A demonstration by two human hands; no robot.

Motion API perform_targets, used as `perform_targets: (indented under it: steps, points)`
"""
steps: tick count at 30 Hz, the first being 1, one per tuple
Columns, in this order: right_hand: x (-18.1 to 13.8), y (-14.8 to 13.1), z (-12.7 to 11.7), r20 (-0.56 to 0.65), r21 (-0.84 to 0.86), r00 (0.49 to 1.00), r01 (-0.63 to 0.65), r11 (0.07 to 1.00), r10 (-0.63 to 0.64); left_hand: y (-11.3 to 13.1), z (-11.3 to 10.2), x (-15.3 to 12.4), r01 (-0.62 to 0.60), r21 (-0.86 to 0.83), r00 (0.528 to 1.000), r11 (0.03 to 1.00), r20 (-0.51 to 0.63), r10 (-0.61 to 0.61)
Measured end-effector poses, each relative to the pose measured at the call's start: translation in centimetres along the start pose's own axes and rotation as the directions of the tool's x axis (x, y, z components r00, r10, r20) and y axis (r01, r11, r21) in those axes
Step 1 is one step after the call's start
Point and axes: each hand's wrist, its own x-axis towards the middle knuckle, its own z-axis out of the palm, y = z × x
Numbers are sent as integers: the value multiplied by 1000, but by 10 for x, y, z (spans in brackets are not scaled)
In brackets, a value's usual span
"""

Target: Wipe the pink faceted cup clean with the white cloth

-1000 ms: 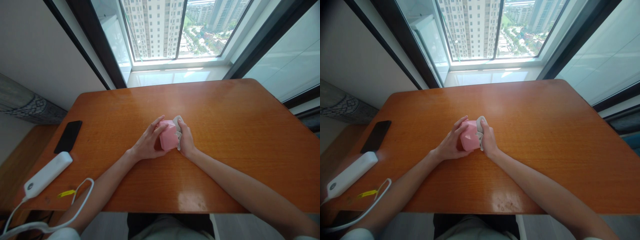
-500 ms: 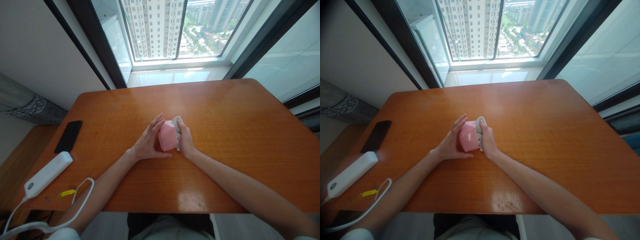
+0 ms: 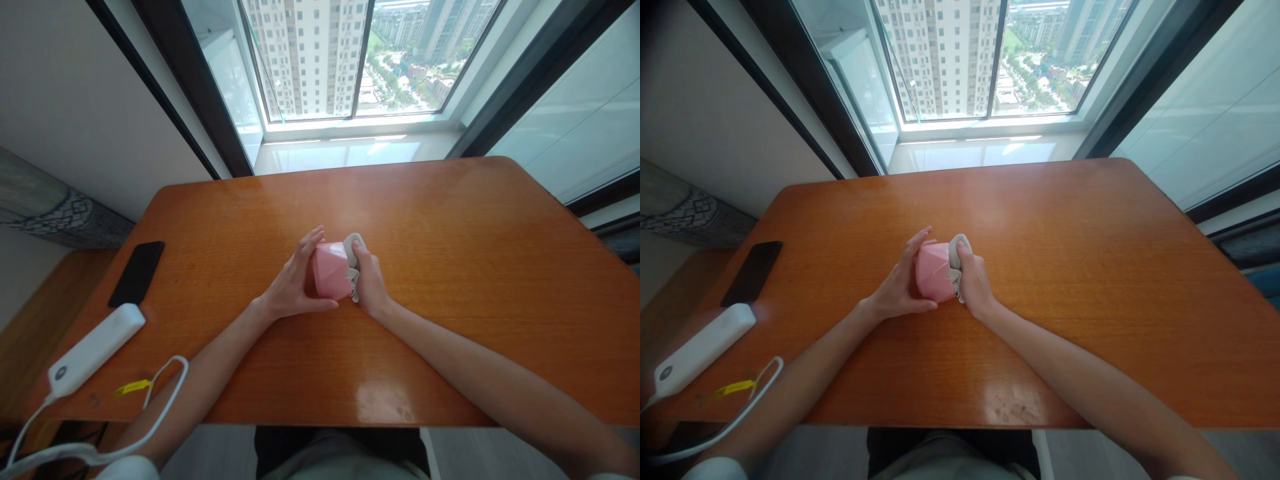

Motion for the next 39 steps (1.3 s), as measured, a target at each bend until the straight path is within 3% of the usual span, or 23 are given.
perform_targets:
  steps: [2,6,9,13,15,19,23,27,29,31,37,39]
  points:
    - [4,3,-1,-3,55,1000,-23,998,23,1,3,1,-99,80,995,992,1,99]
    - [2,2,-1,-4,26,1000,-16,1000,16,8,4,2,-107,143,994,984,-16,111]
    - [-3,-2,1,12,-60,1000,27,998,-26,11,1,2,-7,45,999,999,-47,10]
    - [-5,-2,1,27,-89,999,41,995,-39,8,-3,0,194,-69,981,979,34,-192]
    - [-2,0,0,13,-54,1000,21,998,-21,5,-2,1,151,-65,988,986,29,-150]
    - [5,4,-1,-11,61,1000,-9,998,10,5,2,2,-71,43,997,997,-1,71]
    - [5,2,0,-20,55,1000,0,998,1,8,4,3,-118,147,993,982,1,119]
    - [-3,-3,1,2,-83,999,54,995,-54,9,0,2,11,64,999,998,-35,-9]
    - [-6,-5,2,12,-122,998,62,991,-61,8,-2,0,134,9,991,991,-4,-134]
    - [-6,-6,2,12,-120,999,50,992,-49,6,-3,-1,183,-19,983,983,34,-183]
    - [3,0,0,-4,21,1000,-2,1000,3,2,2,1,-108,89,994,990,28,106]
    - [4,1,0,-12,34,1000,-8,999,8,4,4,2,-143,142,990,980,32,140]
